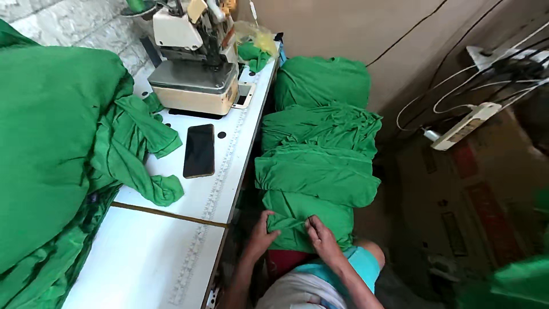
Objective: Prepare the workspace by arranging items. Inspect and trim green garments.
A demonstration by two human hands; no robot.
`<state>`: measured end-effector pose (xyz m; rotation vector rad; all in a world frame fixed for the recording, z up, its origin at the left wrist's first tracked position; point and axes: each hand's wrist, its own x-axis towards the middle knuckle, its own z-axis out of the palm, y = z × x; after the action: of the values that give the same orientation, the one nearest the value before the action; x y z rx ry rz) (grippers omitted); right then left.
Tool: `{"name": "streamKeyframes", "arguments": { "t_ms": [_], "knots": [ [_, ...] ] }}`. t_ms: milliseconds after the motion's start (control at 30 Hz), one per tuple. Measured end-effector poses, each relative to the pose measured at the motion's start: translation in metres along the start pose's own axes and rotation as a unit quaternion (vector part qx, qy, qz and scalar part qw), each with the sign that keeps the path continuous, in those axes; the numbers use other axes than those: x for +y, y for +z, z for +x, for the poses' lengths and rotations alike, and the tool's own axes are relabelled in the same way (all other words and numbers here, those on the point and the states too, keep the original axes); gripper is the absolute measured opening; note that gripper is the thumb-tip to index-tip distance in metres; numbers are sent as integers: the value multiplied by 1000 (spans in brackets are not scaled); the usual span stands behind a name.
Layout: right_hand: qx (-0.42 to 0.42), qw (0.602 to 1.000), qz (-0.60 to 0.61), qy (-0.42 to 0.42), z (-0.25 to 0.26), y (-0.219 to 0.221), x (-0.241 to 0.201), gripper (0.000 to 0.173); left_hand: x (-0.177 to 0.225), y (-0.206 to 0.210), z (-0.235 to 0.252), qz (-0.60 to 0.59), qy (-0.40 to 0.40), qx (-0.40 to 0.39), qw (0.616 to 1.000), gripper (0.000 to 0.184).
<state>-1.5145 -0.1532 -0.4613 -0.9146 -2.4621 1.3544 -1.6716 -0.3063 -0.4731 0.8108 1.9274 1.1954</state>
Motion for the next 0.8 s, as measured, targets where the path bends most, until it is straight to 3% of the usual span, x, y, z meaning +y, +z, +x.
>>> {"name": "streamKeyframes", "arguments": {
  "t_ms": [67,133,233,333,367,433,500,533,600,700,800],
  "knots": [
    [4,999,-36,-40,4,-7,-10,24,9,12,4,32,-7,26,999,42],
    [-5,994,-81,-79,9,-21,-15,23,20,17,9,85,-24,31,996,44],
    [111,968,-143,-174,15,-53,-9,20,30,16,14,139,-67,90,984,60],
    [206,944,-190,-175,20,-78,15,14,16,12,17,189,-42,138,971,57],
    [184,948,-213,-149,19,-79,25,13,11,13,16,216,-28,126,968,53],
    [47,964,-258,-40,14,-76,40,20,2,13,12,251,-32,39,967,50],
    [-87,953,-279,83,9,-71,50,29,-13,8,7,237,-44,-60,969,61],
    [-91,954,-263,112,5,-69,53,31,-17,3,2,211,-43,-86,973,67],
    [-12,970,-209,126,-3,-69,52,33,-22,-9,-6,129,-32,-78,988,63],
    [114,984,-111,83,-2,-65,44,35,-17,-13,-13,69,-43,33,996,38],
    [76,996,32,23,13,-50,32,28,-8,-4,-9,9,0,86,996,28]
  ]
}}
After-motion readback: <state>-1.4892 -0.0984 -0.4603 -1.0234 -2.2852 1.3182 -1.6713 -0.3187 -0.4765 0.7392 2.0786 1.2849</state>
